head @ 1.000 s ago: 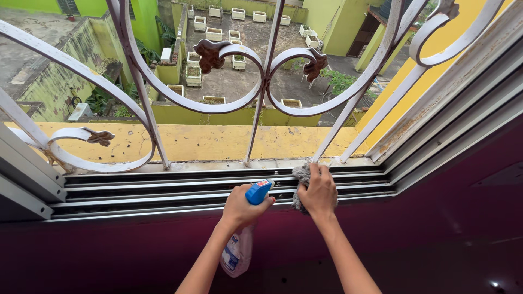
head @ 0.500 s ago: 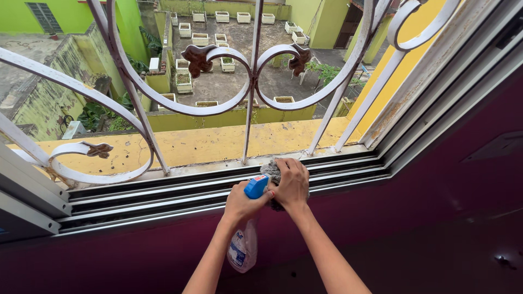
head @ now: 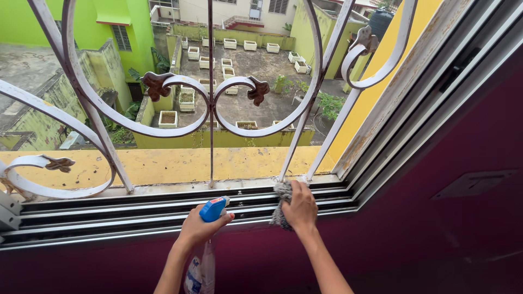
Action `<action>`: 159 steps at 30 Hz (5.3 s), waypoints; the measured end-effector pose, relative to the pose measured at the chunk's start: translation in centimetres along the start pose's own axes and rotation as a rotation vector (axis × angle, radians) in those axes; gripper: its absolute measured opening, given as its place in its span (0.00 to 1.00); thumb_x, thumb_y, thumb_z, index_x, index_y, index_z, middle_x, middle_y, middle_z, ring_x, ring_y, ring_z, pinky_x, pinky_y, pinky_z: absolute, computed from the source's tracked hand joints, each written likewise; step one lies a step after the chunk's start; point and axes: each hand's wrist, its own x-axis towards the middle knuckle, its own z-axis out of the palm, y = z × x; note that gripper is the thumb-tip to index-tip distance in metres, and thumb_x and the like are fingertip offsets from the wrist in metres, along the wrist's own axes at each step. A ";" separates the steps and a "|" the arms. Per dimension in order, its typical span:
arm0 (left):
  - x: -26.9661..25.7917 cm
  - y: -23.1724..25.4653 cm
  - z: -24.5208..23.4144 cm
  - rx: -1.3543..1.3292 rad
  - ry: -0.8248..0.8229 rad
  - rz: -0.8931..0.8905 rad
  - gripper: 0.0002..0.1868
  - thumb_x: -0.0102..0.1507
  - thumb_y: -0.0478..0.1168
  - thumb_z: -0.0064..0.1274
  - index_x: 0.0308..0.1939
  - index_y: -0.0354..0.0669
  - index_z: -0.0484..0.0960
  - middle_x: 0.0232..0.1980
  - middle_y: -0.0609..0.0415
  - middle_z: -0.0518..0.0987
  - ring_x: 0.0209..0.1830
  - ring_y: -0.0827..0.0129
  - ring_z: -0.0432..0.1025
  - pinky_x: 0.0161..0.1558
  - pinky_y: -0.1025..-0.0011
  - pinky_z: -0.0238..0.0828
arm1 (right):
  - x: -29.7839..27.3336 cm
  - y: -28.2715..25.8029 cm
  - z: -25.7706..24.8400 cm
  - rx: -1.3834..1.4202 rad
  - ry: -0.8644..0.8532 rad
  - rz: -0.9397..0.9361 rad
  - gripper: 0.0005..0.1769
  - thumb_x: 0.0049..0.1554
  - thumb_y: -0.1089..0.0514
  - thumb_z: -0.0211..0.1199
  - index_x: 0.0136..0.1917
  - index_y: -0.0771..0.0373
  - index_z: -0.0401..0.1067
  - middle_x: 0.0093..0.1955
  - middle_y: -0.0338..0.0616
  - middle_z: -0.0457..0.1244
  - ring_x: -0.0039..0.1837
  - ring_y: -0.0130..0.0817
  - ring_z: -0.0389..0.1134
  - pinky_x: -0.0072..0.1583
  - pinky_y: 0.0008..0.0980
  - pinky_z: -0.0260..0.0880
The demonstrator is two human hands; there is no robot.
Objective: The person cleans the metal tracks and frames of a sliding window using a spray bottle and a cloth, wiping away dirt from the grooves and edges.
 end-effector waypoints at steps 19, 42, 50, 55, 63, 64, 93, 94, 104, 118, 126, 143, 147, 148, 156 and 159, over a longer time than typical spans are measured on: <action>-0.1 0.1 0.8 0.104 0.084 0.053 0.33 0.47 0.73 0.62 0.32 0.48 0.86 0.29 0.54 0.82 0.31 0.65 0.81 0.41 0.64 0.78 | 3.2 13.5 -2.0 -0.138 0.089 0.153 0.32 0.49 0.57 0.69 0.67 0.61 0.69 0.62 0.52 0.67 0.57 0.53 0.74 0.56 0.49 0.77; -2.5 2.7 -0.6 0.182 0.060 0.102 0.28 0.52 0.66 0.63 0.22 0.44 0.82 0.23 0.53 0.82 0.25 0.63 0.80 0.36 0.65 0.77 | -1.3 -5.1 2.2 -0.068 0.003 -0.032 0.30 0.47 0.57 0.69 0.64 0.60 0.69 0.64 0.53 0.65 0.61 0.51 0.72 0.56 0.46 0.78; -2.1 2.6 -1.9 0.205 -0.059 0.184 0.24 0.52 0.60 0.64 0.24 0.41 0.83 0.26 0.51 0.81 0.27 0.62 0.78 0.38 0.62 0.75 | -1.3 -4.6 2.8 -0.059 0.019 -0.029 0.30 0.47 0.58 0.69 0.63 0.59 0.69 0.62 0.53 0.66 0.58 0.50 0.73 0.53 0.45 0.80; -2.7 0.7 -2.6 -0.047 -0.035 0.325 0.17 0.53 0.52 0.67 0.26 0.42 0.84 0.28 0.49 0.84 0.27 0.66 0.78 0.37 0.66 0.76 | -1.6 -4.9 3.3 -0.066 0.034 -0.002 0.31 0.45 0.59 0.70 0.63 0.60 0.70 0.63 0.53 0.66 0.58 0.51 0.73 0.52 0.46 0.80; -4.1 -5.9 -11.7 -0.354 0.023 0.266 0.11 0.54 0.44 0.67 0.26 0.40 0.86 0.26 0.54 0.85 0.24 0.71 0.78 0.32 0.70 0.76 | -3.7 -14.2 4.7 -0.054 -0.050 -0.078 0.32 0.47 0.58 0.71 0.64 0.63 0.68 0.61 0.56 0.65 0.59 0.51 0.72 0.55 0.43 0.79; -4.6 -6.7 -13.0 -0.327 0.042 0.305 0.11 0.54 0.44 0.66 0.26 0.40 0.85 0.26 0.55 0.85 0.25 0.73 0.79 0.33 0.71 0.77 | -4.2 -16.1 5.2 -0.059 -0.033 -0.110 0.32 0.47 0.58 0.72 0.63 0.63 0.68 0.60 0.56 0.65 0.60 0.52 0.71 0.56 0.43 0.78; -6.0 -8.4 -19.0 0.128 0.184 -0.015 0.19 0.52 0.58 0.65 0.25 0.48 0.87 0.25 0.51 0.84 0.28 0.60 0.81 0.39 0.62 0.77 | -3.0 -16.8 6.4 -0.003 -0.164 -0.134 0.31 0.48 0.57 0.66 0.66 0.47 0.68 0.59 0.42 0.67 0.52 0.45 0.74 0.54 0.44 0.79; -6.1 -8.6 -18.9 0.115 0.182 -0.021 0.18 0.51 0.58 0.66 0.25 0.48 0.87 0.25 0.51 0.84 0.28 0.61 0.81 0.39 0.62 0.77 | -2.5 -14.1 6.1 0.003 -0.131 -0.102 0.31 0.48 0.56 0.65 0.66 0.47 0.67 0.60 0.41 0.68 0.51 0.44 0.75 0.52 0.42 0.81; -5.6 -9.2 -18.8 0.089 0.146 -0.037 0.18 0.48 0.55 0.68 0.25 0.44 0.86 0.25 0.51 0.84 0.27 0.64 0.80 0.38 0.65 0.77 | -0.9 -3.2 3.5 -0.121 0.023 0.072 0.33 0.49 0.50 0.69 0.68 0.48 0.69 0.63 0.46 0.68 0.53 0.52 0.76 0.53 0.50 0.80; -5.9 -9.4 -19.0 0.162 0.056 -0.008 0.17 0.51 0.56 0.65 0.25 0.47 0.84 0.24 0.54 0.82 0.25 0.67 0.78 0.38 0.66 0.78 | -2.5 -10.2 5.6 -0.104 -0.034 0.033 0.32 0.48 0.56 0.70 0.67 0.51 0.69 0.60 0.47 0.67 0.52 0.47 0.75 0.51 0.45 0.81; -6.4 -10.3 -20.1 0.006 0.081 0.164 0.16 0.51 0.52 0.66 0.24 0.43 0.85 0.22 0.54 0.81 0.22 0.69 0.76 0.33 0.67 0.75 | -5.3 -23.1 7.6 -0.066 -0.114 -0.062 0.33 0.48 0.56 0.70 0.67 0.54 0.67 0.61 0.50 0.65 0.53 0.48 0.74 0.52 0.44 0.81; -10.1 -17.7 -31.4 -0.135 0.322 0.181 0.16 0.52 0.50 0.67 0.23 0.41 0.86 0.21 0.48 0.83 0.21 0.61 0.80 0.29 0.65 0.76 | -10.2 -45.5 11.2 0.018 -0.253 -0.246 0.33 0.47 0.58 0.71 0.65 0.60 0.66 0.64 0.52 0.62 0.62 0.47 0.69 0.58 0.41 0.75; -10.7 -20.4 -32.8 -0.174 0.433 0.211 0.15 0.52 0.50 0.68 0.26 0.41 0.87 0.23 0.48 0.85 0.24 0.62 0.83 0.31 0.64 0.77 | -11.3 -49.8 13.1 0.077 -0.236 -0.330 0.34 0.46 0.59 0.71 0.65 0.61 0.66 0.60 0.54 0.62 0.59 0.49 0.69 0.56 0.42 0.74; -11.0 -20.8 -33.1 -0.172 0.431 0.208 0.15 0.52 0.50 0.68 0.26 0.41 0.86 0.23 0.48 0.85 0.24 0.61 0.83 0.31 0.64 0.77 | -11.6 -50.9 13.7 0.086 -0.248 -0.336 0.34 0.46 0.59 0.71 0.65 0.62 0.66 0.60 0.54 0.62 0.58 0.49 0.68 0.56 0.42 0.74; -13.0 -20.1 -34.8 -0.114 0.415 0.141 0.16 0.54 0.49 0.67 0.24 0.40 0.86 0.23 0.47 0.85 0.24 0.59 0.83 0.33 0.65 0.77 | -12.8 -55.0 17.4 0.114 -0.130 -0.434 0.29 0.48 0.63 0.67 0.63 0.63 0.65 0.55 0.54 0.62 0.56 0.49 0.68 0.53 0.41 0.74; -12.4 -19.4 -34.1 -0.170 0.451 0.238 0.16 0.53 0.49 0.68 0.24 0.39 0.85 0.23 0.48 0.85 0.24 0.61 0.83 0.31 0.65 0.77 | -12.7 -54.2 17.1 0.172 -0.120 -0.436 0.30 0.48 0.62 0.65 0.64 0.60 0.65 0.56 0.52 0.62 0.57 0.48 0.69 0.52 0.43 0.74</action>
